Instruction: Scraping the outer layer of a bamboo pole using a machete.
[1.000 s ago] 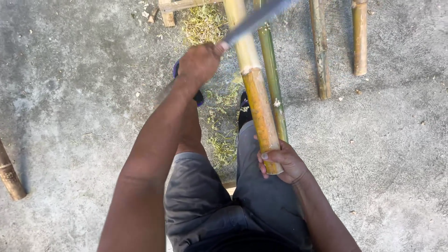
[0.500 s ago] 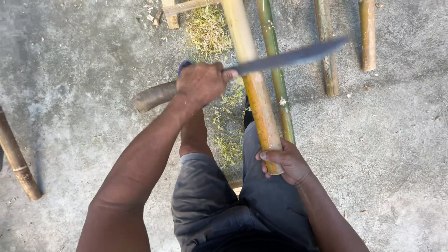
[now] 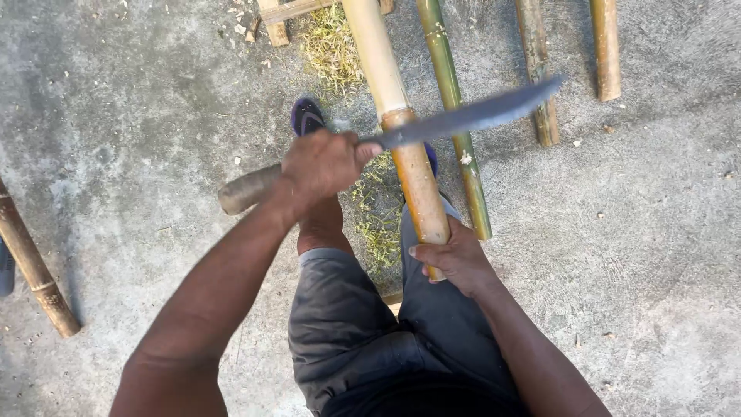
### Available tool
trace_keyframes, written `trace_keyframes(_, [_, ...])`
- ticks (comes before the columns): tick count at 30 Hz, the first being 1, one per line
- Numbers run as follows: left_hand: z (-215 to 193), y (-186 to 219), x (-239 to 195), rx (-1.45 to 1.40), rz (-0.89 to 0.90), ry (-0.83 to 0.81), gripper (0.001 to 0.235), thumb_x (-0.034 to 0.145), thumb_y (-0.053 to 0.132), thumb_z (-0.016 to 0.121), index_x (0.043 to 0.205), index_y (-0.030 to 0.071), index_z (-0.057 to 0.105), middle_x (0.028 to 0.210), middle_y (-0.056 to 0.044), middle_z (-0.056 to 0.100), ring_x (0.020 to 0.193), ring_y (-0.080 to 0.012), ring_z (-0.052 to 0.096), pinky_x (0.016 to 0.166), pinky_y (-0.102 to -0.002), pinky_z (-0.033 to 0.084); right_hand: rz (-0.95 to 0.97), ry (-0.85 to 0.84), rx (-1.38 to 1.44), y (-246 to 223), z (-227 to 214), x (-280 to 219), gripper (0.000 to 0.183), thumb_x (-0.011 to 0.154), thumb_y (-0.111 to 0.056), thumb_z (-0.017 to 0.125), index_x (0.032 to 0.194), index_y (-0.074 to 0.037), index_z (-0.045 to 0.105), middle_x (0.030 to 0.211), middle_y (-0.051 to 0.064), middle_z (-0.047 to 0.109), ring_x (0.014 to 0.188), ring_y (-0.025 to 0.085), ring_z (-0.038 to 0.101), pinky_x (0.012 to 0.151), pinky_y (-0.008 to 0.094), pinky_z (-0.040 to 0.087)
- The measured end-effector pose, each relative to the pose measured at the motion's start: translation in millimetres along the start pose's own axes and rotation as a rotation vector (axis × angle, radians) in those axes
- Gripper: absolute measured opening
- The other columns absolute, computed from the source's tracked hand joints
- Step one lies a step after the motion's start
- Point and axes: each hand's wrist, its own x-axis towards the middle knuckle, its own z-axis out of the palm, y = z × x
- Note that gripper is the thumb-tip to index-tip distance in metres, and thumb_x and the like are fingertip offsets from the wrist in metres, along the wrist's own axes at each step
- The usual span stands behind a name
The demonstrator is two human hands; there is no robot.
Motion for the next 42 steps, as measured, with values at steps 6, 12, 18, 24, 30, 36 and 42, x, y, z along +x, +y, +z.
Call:
trace_keyframes(6, [38.7, -16.5, 5.7, -0.291, -0.018, 0.309, 0.056, 0.096, 0.064, 0.045, 0.102, 0.015, 0.071, 0.072, -0.009, 0.068, 0.081, -0.0297, 0.07, 0.079, -0.053, 0.053, -0.073, -0.223, 0.339, 15.6, -22.2, 0.3, 0.067, 0.078, -0.012, 0.074, 0.138, 0.004, 0.046, 0.09, 0.014, 0.067, 0.065, 0.021, 0.07, 0.057, 0.036, 0.063])
trace_keyframes(12, [53.0, -16.4, 17.8, -0.717, -0.183, 0.217, 0.055, 0.099, 0.061, 0.043, 0.093, 0.012, 0.069, 0.064, -0.01, 0.065, 0.068, -0.0238, 0.072, 0.078, -0.044, 0.057, -0.09, -0.34, 0.515, -5.6, -20.9, -10.3, 0.068, 0.075, -0.009, 0.069, 0.135, -0.004, 0.039, 0.092, 0.014, 0.069, 0.065, 0.024, 0.073, 0.05, 0.04, 0.061])
trace_keyframes(18, [33.4, -18.2, 29.4, -0.609, -0.258, 0.259, 0.057, 0.103, 0.056, 0.042, 0.095, 0.008, 0.07, 0.067, -0.015, 0.066, 0.074, -0.0289, 0.072, 0.083, -0.048, 0.054, -0.055, -0.102, 0.208, 13.3, -15.6, 8.6, 0.069, 0.076, 0.002, 0.073, 0.139, -0.001, 0.045, 0.085, 0.012, 0.066, 0.057, 0.018, 0.065, 0.046, 0.035, 0.057])
trace_keyframes(24, [12.1, -37.5, 80.4, -0.369, -0.147, 0.392, 0.059, 0.104, 0.055, 0.04, 0.101, 0.005, 0.07, 0.093, -0.022, 0.071, 0.095, -0.0401, 0.069, 0.091, -0.056, 0.049, -0.015, -0.078, 0.187, 7.8, -12.4, 5.5, 0.066, 0.076, 0.0, 0.073, 0.137, -0.001, 0.046, 0.086, 0.01, 0.066, 0.056, 0.017, 0.065, 0.045, 0.034, 0.056])
trace_keyframes(30, [-29.8, -39.6, 111.4, -0.213, -0.161, 0.435, 0.061, 0.104, 0.057, 0.041, 0.11, 0.004, 0.07, 0.103, -0.026, 0.068, 0.106, -0.0412, 0.066, 0.095, -0.055, 0.05, -0.021, -0.08, 0.183, 7.8, -8.6, 5.2, 0.072, 0.077, 0.0, 0.073, 0.142, -0.002, 0.042, 0.084, 0.01, 0.066, 0.056, 0.016, 0.065, 0.047, 0.033, 0.057])
trace_keyframes(36, [-39.1, -38.1, 112.6, -0.171, -0.19, 0.442, 0.059, 0.104, 0.055, 0.039, 0.116, 0.005, 0.067, 0.104, -0.023, 0.068, 0.107, -0.0364, 0.066, 0.095, -0.055, 0.049, -0.006, -0.05, 0.09, 0.5, 2.3, 2.9, 0.074, 0.079, 0.0, 0.074, 0.145, -0.002, 0.042, 0.082, 0.01, 0.065, 0.056, 0.014, 0.063, 0.048, 0.031, 0.057])
trace_keyframes(42, [-25.1, -39.8, 126.2, -0.138, -0.183, 0.445, 0.059, 0.106, 0.052, 0.033, 0.119, 0.005, 0.065, 0.088, -0.017, 0.067, 0.089, -0.0267, 0.072, 0.081, -0.047, 0.059, 0.014, -0.039, 0.048, -3.5, 1.2, 2.3, 0.079, 0.079, -0.001, 0.074, 0.149, -0.006, 0.035, 0.082, 0.012, 0.065, 0.057, 0.014, 0.064, 0.049, 0.031, 0.059])
